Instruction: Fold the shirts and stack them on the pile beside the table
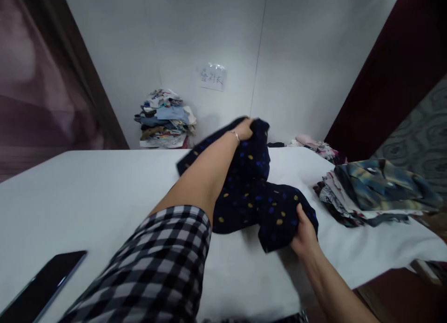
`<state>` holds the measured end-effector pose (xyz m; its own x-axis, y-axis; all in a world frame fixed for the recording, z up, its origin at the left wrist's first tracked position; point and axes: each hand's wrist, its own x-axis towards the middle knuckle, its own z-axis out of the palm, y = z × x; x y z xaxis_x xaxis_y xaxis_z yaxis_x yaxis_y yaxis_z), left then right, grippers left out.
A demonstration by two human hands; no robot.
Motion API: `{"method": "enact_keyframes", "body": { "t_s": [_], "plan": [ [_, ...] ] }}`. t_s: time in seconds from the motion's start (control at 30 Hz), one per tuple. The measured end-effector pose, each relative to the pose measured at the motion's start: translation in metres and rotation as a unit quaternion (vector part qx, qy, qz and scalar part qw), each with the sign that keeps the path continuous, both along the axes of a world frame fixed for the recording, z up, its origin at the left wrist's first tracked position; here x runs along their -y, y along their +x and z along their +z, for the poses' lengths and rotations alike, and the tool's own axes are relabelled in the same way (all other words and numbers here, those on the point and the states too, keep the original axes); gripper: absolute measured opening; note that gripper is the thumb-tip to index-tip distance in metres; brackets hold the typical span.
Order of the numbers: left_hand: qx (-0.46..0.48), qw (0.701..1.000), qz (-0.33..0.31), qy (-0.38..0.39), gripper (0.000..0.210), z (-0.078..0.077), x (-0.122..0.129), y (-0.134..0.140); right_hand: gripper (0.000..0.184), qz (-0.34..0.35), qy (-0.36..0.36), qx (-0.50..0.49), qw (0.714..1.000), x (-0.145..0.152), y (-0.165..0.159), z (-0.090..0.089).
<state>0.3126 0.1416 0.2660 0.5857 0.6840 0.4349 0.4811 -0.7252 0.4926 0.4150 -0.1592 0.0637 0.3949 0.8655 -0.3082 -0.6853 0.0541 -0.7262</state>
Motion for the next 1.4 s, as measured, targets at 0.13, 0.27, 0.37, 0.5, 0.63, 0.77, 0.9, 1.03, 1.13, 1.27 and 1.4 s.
{"method": "enact_keyframes", "body": {
  "t_s": [0.13, 0.27, 0.37, 0.5, 0.63, 0.77, 0.9, 1.03, 1.13, 1.27, 1.4],
  "plan": [
    [-0.077, 0.994, -0.053, -0.058, 0.050, -0.087, 0.024, 0.011, 0.017, -0.037, -0.076, -0.014, 0.996, 0.006, 0.037, -0.024],
    [-0.114, 0.988, -0.083, -0.068, 0.036, -0.151, 0.067, -0.057, 0.020, -0.012, -0.111, -0.020, 0.993, 0.035, 0.043, -0.030],
    [-0.114, 0.988, -0.074, -0.075, 0.034, -0.185, 0.117, -0.125, 0.037, -0.033, -0.093, -0.032, 0.995, 0.051, 0.041, -0.020],
    [-0.160, 0.985, -0.033, -0.056, 0.047, -0.218, 0.182, -0.191, 0.061, -0.050, -0.087, -0.018, 0.995, 0.064, 0.041, -0.004],
    [-0.205, 0.977, 0.060, -0.015, 0.048, -0.238, 0.203, -0.216, 0.066, -0.046, -0.053, 0.022, 0.997, 0.074, 0.045, 0.015],
    [-0.230, 0.967, 0.108, -0.015, 0.029, -0.233, 0.193, -0.213, 0.055, -0.033, -0.029, 0.069, 0.997, 0.081, 0.059, 0.046],
    [-0.233, 0.953, 0.194, -0.025, 0.035, -0.200, 0.189, -0.218, 0.038, 0.005, -0.035, 0.166, 0.986, 0.097, 0.085, 0.072],
    [-0.165, 0.930, 0.325, 0.056, 0.037, -0.166, 0.195, -0.256, 0.042, 0.081, -0.012, 0.283, 0.956, 0.126, 0.123, 0.076],
    [-0.195, 0.910, 0.362, 0.046, 0.036, -0.166, 0.200, -0.292, 0.043, 0.083, -0.111, 0.315, 0.939, 0.141, 0.149, 0.069],
    [-0.246, 0.918, 0.312, -0.004, 0.033, -0.200, 0.208, -0.317, 0.035, 0.009, -0.193, 0.324, 0.926, 0.142, 0.167, 0.069],
    [-0.278, 0.928, 0.241, -0.054, 0.031, -0.228, 0.213, -0.313, 0.038, 0.056, -0.221, 0.425, 0.876, 0.115, 0.177, 0.095]
  ]
}}
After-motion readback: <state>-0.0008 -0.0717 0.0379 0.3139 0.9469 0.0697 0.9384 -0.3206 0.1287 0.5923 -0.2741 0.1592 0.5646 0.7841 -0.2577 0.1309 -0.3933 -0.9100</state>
